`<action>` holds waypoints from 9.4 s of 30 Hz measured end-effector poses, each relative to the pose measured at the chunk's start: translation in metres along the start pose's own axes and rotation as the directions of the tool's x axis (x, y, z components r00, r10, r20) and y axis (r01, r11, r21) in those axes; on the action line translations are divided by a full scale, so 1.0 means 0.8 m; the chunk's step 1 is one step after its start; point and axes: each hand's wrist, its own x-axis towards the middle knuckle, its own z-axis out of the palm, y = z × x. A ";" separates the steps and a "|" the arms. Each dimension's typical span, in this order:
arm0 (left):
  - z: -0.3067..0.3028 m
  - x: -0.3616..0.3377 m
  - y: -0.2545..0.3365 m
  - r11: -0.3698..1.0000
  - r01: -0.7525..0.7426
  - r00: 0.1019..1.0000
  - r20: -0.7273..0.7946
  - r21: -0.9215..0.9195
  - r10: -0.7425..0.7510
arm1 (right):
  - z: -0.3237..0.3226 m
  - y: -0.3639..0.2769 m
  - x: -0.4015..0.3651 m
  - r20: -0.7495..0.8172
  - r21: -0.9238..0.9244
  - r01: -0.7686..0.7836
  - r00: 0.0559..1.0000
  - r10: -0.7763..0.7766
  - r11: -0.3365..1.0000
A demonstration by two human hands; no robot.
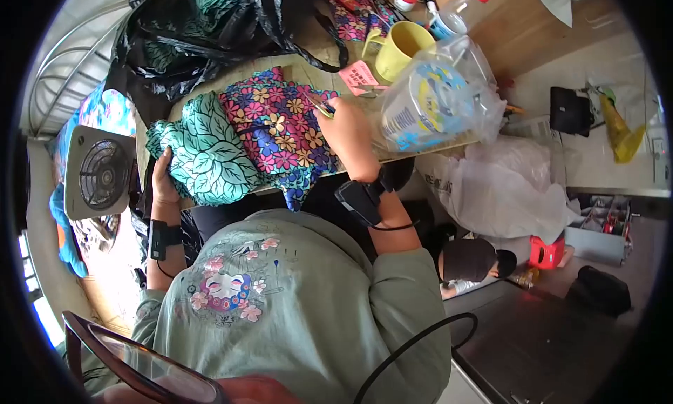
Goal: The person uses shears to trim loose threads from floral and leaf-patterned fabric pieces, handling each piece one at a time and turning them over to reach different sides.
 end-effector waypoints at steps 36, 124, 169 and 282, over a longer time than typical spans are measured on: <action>0.018 -0.008 0.013 0.997 0.081 0.989 -0.126 0.018 -0.078 | -0.005 -0.030 0.063 0.047 0.041 0.025 0.999 -0.027 0.999; 0.019 -0.010 0.009 0.997 0.036 0.997 -0.068 0.065 -0.032 | -0.029 -0.015 -0.033 0.275 0.262 0.259 0.903 -0.329 0.930; 0.016 -0.012 0.009 0.995 0.036 0.996 -0.084 0.095 -0.028 | -0.042 -0.020 0.038 0.547 0.287 0.413 0.671 -0.501 0.865; 0.014 -0.011 0.005 0.997 0.044 0.993 -0.113 0.058 -0.038 | -0.025 -0.001 0.038 0.249 -0.040 -0.024 0.968 0.033 0.999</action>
